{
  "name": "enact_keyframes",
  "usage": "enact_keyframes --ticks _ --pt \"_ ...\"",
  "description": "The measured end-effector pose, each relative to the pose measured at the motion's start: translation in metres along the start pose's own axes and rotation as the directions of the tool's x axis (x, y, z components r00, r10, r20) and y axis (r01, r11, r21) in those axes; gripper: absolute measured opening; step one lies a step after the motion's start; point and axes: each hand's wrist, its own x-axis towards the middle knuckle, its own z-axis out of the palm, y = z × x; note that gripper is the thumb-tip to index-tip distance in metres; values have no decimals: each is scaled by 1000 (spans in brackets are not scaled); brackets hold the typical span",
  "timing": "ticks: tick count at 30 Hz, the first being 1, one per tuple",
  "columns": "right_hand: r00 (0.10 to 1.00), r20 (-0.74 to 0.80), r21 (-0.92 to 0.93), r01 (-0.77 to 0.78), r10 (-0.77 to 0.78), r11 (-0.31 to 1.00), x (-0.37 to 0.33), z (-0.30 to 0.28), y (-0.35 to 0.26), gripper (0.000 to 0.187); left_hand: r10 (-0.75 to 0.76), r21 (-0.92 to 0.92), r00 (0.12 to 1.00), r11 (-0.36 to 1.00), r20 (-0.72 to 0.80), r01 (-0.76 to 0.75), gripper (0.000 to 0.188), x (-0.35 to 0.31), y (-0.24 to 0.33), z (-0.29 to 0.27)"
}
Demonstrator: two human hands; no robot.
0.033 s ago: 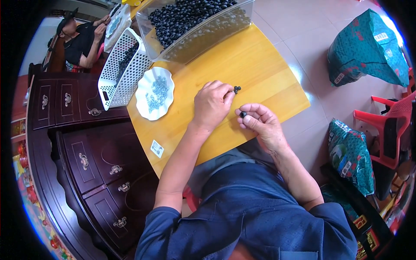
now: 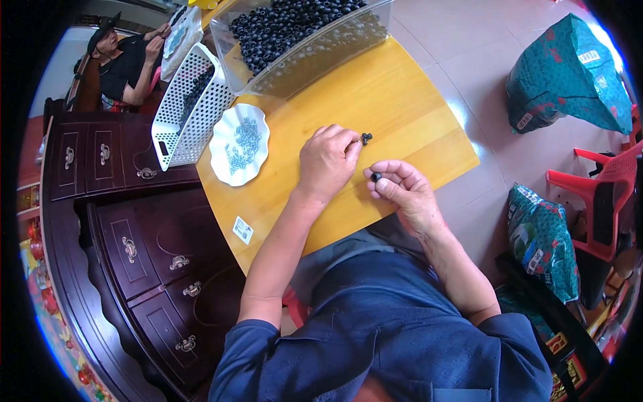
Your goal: The person is manually sorting and inspecting small black seeds or fruits from a basket into a plate at a workstation.
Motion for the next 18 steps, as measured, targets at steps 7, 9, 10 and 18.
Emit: enact_keyframes --ticks 7,9,10,18 --pt "1000 -29 19 -2 3 1000 1 -1 -1 26 -105 -314 994 945 -25 91 7 -10 15 -27" --pt "1000 -8 44 -4 4 999 1 -2 -3 26 -85 -337 996 938 -16 75 8 -16 28 -37" --pt "1000 -9 43 -6 7 999 2 -2 -3 26 -61 -360 998 931 -11 53 10 -18 32 -41" --pt "997 79 122 -3 -7 993 0 2 -2 27 32 -381 999 924 -13 -34 13 -30 45 -40"
